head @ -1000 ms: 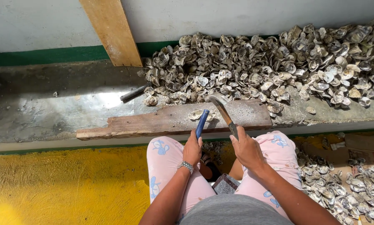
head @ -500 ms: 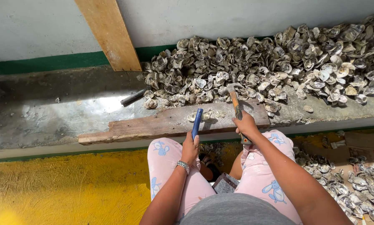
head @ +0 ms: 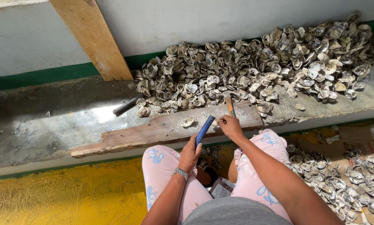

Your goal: Hammering oyster shells on a wooden board to process them.

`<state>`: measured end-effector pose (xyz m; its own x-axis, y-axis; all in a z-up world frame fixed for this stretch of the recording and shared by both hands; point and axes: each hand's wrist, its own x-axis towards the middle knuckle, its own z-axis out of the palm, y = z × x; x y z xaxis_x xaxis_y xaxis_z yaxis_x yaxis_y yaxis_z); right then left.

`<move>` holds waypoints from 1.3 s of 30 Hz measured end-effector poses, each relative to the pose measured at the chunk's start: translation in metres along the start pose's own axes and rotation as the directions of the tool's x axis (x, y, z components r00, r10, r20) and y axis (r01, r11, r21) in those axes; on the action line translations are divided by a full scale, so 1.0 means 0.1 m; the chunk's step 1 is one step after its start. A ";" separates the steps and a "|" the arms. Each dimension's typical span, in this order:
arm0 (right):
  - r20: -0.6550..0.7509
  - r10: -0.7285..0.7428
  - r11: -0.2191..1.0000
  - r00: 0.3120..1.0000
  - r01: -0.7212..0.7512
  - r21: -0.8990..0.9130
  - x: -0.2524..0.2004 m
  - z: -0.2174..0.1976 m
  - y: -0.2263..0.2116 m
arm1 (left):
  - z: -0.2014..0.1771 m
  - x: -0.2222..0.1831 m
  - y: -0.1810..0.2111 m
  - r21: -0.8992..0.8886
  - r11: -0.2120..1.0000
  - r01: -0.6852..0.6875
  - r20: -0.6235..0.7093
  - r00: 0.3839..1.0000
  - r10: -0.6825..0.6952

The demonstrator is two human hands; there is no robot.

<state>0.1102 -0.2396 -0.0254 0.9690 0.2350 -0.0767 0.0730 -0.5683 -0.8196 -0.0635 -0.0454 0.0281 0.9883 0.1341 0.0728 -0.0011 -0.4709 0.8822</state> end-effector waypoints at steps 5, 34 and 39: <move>-0.211 -0.224 0.971 0.952 0.200 -0.130 -0.11 -0.05 -0.11 | 0.01 -0.02 0.09 -0.001 0.999 0.037 -0.001 0.999 -0.037; -0.592 0.016 0.941 0.806 -0.212 -0.263 -1.39 -2.14 1.76 | 0.15 0.12 -0.66 -0.076 0.981 0.177 -0.234 0.953 -0.190; -0.589 0.474 0.506 0.654 -0.750 -0.426 -2.34 -2.56 3.62 | 0.09 0.12 -0.54 -0.104 0.973 0.208 -0.200 0.953 -0.225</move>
<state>-0.0294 -0.7026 -0.1589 0.8078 -0.5803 -0.1038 -0.5893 -0.7998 -0.1147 -0.0499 -0.0262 -0.0228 0.9120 0.4086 -0.0363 0.1886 -0.3392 0.9216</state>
